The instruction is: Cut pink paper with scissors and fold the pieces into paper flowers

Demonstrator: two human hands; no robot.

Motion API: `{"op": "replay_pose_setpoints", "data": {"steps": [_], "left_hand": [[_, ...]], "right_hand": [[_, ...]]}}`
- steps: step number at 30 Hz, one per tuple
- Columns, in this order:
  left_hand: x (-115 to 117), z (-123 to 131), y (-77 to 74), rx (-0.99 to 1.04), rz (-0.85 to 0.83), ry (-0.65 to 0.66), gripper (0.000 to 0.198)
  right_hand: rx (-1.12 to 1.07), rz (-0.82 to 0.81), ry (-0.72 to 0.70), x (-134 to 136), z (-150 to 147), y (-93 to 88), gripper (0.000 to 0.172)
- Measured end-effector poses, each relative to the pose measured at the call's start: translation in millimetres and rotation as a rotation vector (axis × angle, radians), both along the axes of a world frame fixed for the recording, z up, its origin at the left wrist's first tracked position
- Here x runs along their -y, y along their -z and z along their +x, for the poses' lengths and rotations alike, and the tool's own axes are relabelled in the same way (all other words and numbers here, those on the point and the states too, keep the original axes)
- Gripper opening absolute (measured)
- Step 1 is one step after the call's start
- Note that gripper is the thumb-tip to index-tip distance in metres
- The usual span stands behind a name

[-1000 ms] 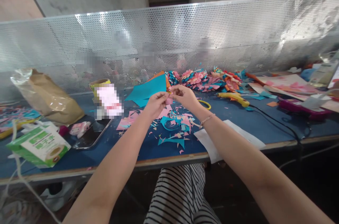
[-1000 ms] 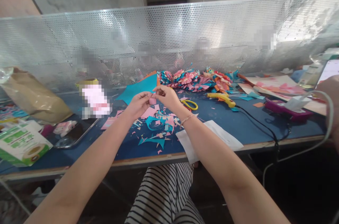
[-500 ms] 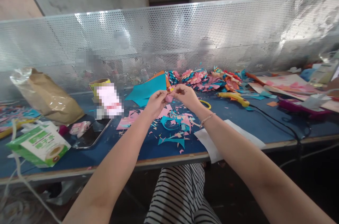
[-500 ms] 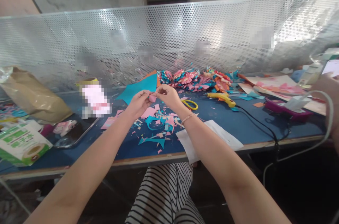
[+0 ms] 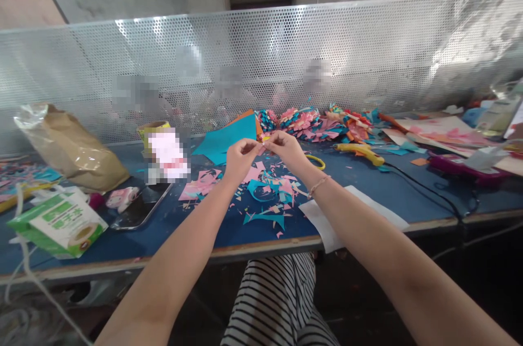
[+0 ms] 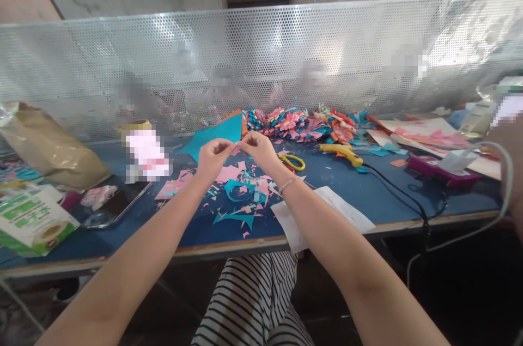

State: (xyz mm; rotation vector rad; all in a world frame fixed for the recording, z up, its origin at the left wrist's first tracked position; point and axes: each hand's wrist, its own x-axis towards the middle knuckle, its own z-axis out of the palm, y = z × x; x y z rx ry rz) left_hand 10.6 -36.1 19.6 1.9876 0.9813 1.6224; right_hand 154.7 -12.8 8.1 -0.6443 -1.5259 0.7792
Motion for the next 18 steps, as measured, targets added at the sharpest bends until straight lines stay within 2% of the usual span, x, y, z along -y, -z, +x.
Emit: {"op": "replay_pose_setpoints", "data": {"steps": [5,12,18], "left_hand": [[-4,0,2.7,0.066,-0.049,0.021,0.017],[-11,0,6.7,0.219,-0.222,0.105,0.021],[-7,3,4.6,0.347,-0.352,0.190,0.019]], "right_hand": [[-0.027,-0.041,-0.034,1,-1,0.1,0.033],[-0.040,-0.076,-0.073,1,-2,0.7,0.035],[-0.056,-0.109,-0.119,2,-4,1.1,0.036]]}}
